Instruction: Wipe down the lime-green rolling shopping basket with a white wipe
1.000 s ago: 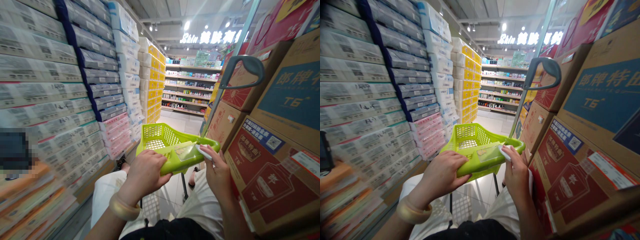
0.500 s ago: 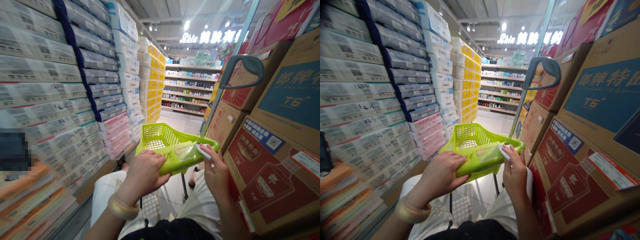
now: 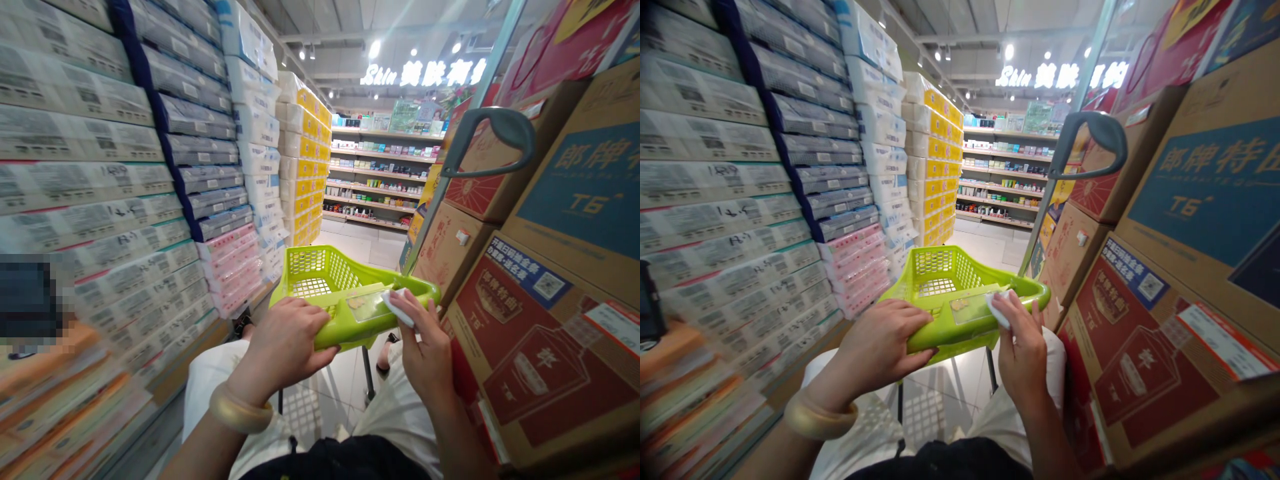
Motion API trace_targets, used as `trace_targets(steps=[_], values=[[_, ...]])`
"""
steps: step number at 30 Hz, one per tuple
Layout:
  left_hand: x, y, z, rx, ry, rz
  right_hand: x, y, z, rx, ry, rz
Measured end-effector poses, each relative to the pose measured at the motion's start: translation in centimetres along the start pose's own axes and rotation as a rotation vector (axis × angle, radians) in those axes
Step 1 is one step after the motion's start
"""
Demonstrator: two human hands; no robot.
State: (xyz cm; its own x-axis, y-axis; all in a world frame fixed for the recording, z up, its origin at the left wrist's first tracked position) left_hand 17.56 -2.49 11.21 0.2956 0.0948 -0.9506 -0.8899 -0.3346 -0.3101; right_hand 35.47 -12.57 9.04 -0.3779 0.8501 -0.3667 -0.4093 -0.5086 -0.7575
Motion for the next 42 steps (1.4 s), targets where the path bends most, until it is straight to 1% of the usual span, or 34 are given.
trace_targets(steps=[2,3,6,8,10,13,15,17,19,21,23,26,27,28,31,33,34,36,38,39,42], values=[[-0.1,0.1,0.2,0.0,0.007,-0.006,0.4,0.2,0.9,-0.054,-0.01,0.055],[-0.1,0.2,0.3,-0.002,0.012,-0.008,0.3,0.1,0.7,-0.051,-0.012,0.049],[-0.1,0.4,0.5,-0.002,0.02,-0.002,-0.6,-0.5,-0.9,0.042,0.009,-0.05],[-0.1,0.4,0.4,0.002,0.021,0.003,-0.7,-0.7,-1.4,0.078,0.039,-0.082],[-0.1,0.4,0.4,0.003,0.019,0.001,-0.1,-0.4,-0.3,0.038,0.051,-0.037],[-0.1,0.3,0.4,-0.005,0.015,-0.004,1.5,0.6,2.9,-0.13,0.014,0.106],[-0.1,0.2,0.4,-0.01,0.015,-0.005,2.0,1.0,3.9,-0.204,-0.008,0.17],[0.0,0.3,0.4,-0.009,0.017,-0.006,1.7,0.7,3.4,-0.176,0.001,0.146],[0.0,0.3,0.4,-0.005,0.019,-0.006,0.9,0.0,2.0,-0.084,0.032,0.062],[0.0,0.3,0.4,-0.001,0.018,-0.003,0.4,-0.3,1.3,-0.024,0.057,0.009],[-0.1,0.3,0.4,0.003,0.018,0.001,0.9,0.0,2.0,-0.052,0.058,0.048],[-0.2,0.3,0.5,0.013,0.016,0.004,2.0,0.6,3.7,-0.148,0.033,0.157],[-0.3,0.3,0.5,0.018,0.015,0.002,2.1,0.7,3.7,-0.154,0.029,0.165],[-0.3,0.3,0.6,0.025,0.012,0.002,1.9,0.5,3.5,-0.139,0.032,0.151],[-0.4,0.5,1.0,0.048,0.005,0.016,0.5,-0.3,1.4,-0.031,0.069,0.026],[-0.5,0.6,1.4,0.062,0.008,0.025,-0.1,-0.5,0.4,0.022,0.1,-0.03],[-0.5,0.6,1.6,0.067,0.012,0.026,-0.2,-0.5,0.2,0.027,0.111,-0.033],[-0.6,0.9,2.3,0.072,0.022,0.022,0.1,-0.3,0.6,0.004,0.122,0.002],[-1.0,1.1,3.1,0.039,0.001,-0.005,0.3,-0.1,1.0,-0.028,0.116,0.044],[-1.4,1.3,3.7,0.0,-0.028,-0.031,0.3,-0.1,1.1,-0.035,0.112,0.047],[-2.5,1.5,4.5,-0.129,-0.118,-0.103,-0.3,-0.5,0.8,-0.02,0.123,-0.007]])
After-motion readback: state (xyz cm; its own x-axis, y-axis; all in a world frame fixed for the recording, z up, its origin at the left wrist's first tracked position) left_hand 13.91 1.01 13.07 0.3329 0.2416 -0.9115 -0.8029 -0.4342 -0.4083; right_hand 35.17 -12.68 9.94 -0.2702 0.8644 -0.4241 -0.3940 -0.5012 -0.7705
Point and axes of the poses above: each hand's wrist, its own y-axis away from the middle knuckle, its own x-axis out of the palm, z = x × y, the point moved 8 cm from there along -y, towards the middle knuckle, and after that the axes turned 8 degrees about x, right-handed, at the moved point
